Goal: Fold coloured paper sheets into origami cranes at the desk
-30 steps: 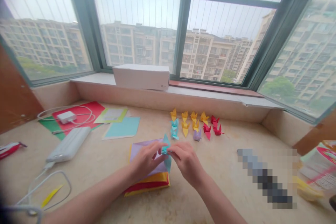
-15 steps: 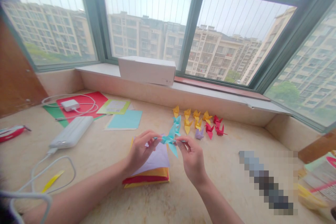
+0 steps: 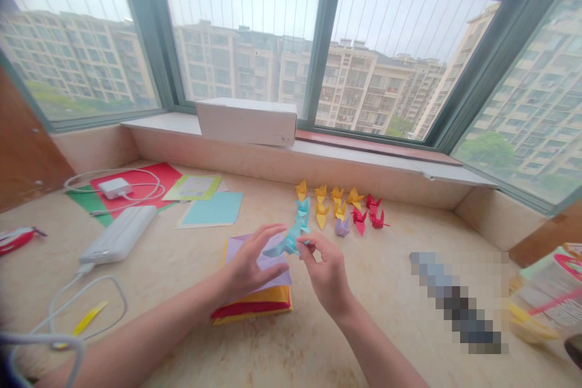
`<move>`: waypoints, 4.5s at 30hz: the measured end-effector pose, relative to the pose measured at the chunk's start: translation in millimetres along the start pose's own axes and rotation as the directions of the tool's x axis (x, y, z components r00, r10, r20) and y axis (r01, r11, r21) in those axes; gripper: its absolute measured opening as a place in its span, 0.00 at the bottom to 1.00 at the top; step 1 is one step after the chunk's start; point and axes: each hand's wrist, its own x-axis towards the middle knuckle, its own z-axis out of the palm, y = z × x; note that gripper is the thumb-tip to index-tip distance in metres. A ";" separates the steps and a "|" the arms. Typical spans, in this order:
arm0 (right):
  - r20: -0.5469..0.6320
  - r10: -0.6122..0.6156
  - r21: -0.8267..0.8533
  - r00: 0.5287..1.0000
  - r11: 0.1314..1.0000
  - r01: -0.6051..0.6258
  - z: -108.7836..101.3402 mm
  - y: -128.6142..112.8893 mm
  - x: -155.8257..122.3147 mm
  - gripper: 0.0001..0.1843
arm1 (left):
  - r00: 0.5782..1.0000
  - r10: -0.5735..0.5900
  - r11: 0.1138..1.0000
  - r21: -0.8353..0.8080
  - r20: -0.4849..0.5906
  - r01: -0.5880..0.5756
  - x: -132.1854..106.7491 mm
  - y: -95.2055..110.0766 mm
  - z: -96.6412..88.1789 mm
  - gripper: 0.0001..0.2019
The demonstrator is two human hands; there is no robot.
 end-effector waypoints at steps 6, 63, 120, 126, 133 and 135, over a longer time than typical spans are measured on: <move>0.007 0.084 0.187 0.996 0.979 -0.084 5.2 -10.0 -1.6 0.16 | 0.996 0.007 0.998 -0.061 0.094 -0.001 -1.4 1.0 5.6 0.15; 0.224 0.250 0.548 0.942 0.767 -0.334 -3.9 -16.8 1.6 0.19 | 0.866 -0.475 0.281 -0.906 0.157 0.318 8.9 18.9 8.2 0.11; 0.069 -0.095 -0.089 0.993 0.991 0.101 -0.6 -20.5 -3.9 0.05 | 0.914 -0.391 0.643 -0.679 0.107 0.354 5.1 14.6 4.0 0.15; 0.091 -0.161 -0.058 0.983 0.984 0.167 -1.4 -18.5 -2.3 0.01 | 0.937 -0.348 0.733 -0.616 0.026 0.290 7.1 14.1 1.8 0.13; -0.002 -0.111 -0.071 0.994 0.991 0.110 -1.4 -17.1 -3.1 0.01 | 0.941 -0.327 0.721 -0.620 0.090 0.310 6.9 15.0 2.7 0.16; 0.011 -0.063 0.020 0.998 0.998 0.063 -1.3 -17.2 -3.3 0.02 | 0.940 -0.318 0.695 -0.644 0.124 0.320 6.7 15.7 2.6 0.18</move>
